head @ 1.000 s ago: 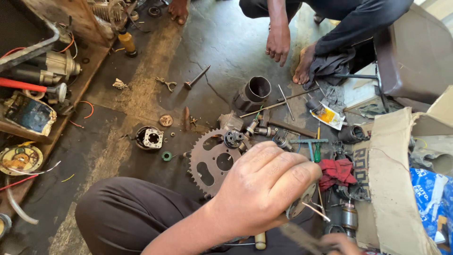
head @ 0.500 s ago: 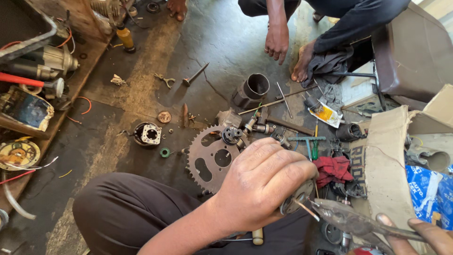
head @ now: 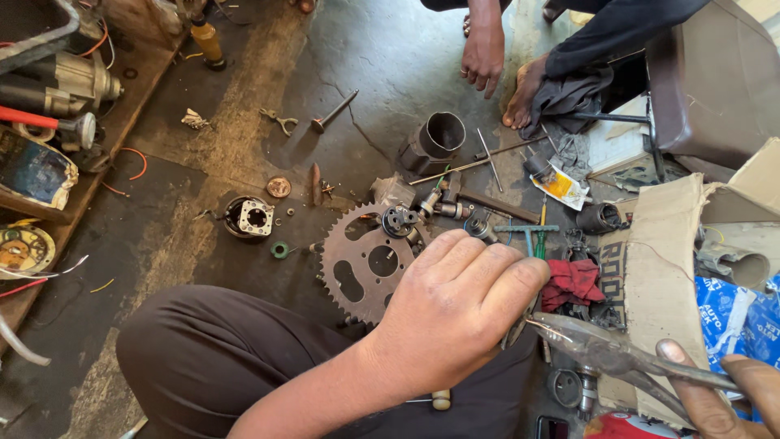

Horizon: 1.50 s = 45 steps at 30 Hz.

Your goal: The person sits on the floor and works on a small motor component. They use a flat metal bar to pry parts, a screwdriver to adjust internal pieces, and pliers to manipulate wires. The person repeatedly assembles and disassembles the motor housing and rotor.

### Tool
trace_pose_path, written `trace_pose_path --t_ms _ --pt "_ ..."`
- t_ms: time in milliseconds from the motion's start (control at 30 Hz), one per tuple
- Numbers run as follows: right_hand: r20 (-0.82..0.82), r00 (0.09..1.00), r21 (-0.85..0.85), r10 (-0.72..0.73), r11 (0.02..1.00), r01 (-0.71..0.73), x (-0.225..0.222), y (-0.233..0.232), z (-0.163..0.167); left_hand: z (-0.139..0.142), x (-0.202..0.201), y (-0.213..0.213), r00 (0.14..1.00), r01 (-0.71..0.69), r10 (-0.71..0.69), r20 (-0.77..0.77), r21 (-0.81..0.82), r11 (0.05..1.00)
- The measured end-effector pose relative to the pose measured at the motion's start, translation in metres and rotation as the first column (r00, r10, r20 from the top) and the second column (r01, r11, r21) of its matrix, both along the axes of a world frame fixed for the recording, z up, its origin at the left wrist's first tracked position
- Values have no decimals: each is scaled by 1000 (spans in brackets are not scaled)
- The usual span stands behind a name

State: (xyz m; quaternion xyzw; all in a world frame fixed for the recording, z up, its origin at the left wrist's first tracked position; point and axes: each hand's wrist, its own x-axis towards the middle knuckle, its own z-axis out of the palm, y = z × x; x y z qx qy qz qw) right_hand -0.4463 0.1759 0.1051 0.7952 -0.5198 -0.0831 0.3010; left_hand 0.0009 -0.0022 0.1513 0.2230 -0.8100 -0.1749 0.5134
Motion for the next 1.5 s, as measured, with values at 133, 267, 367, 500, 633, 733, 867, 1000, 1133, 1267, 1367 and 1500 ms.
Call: trace_pose_path --t_ms 133,267,367,500,633,733,867,1000,1133,1267,1367,1500 --pt "-17 999 -8 27 1000 -27 4 -5 13 2 1 0 999 -22 23 31 -21 1000" --pt "-34 998 -12 46 999 -46 8 -8 20 4 -1 -1 998 -35 36 48 -31 999" --pt "-45 997 -11 61 998 -61 9 -7 18 3 -1 -1 999 -29 30 44 -29 999" --pt "-53 995 3 85 996 -85 14 -8 22 1 -2 -1 999 -35 37 40 -34 999" --pt "-72 987 55 141 989 -137 35 -16 47 -6 -6 -4 998 -47 49 48 -38 998" --pt "-66 985 156 157 977 -145 66 -24 67 -18 -8 -8 996 -43 46 78 -39 998" --pt "-13 997 214 81 974 -76 117 -35 70 -43 -9 -11 995 -38 39 97 -7 999" --pt "-14 1000 352 3 936 2 141 -52 60 -68 -8 -9 987 -92 95 129 -28 995" --pt "18 992 440 -123 892 102 146 -57 46 -87 -6 -3 978 -148 154 141 -51 988" --pt "63 981 491 -182 862 128 143 -54 39 -95 -3 0 966 -192 205 156 -98 977" --pt "79 972 494 -223 855 156 143 -53 36 -96 -2 1 958 -213 233 168 -128 969" --pt "89 963 510 -255 842 176 141 -53 32 -97 -2 2 949 -253 277 152 -159 954"
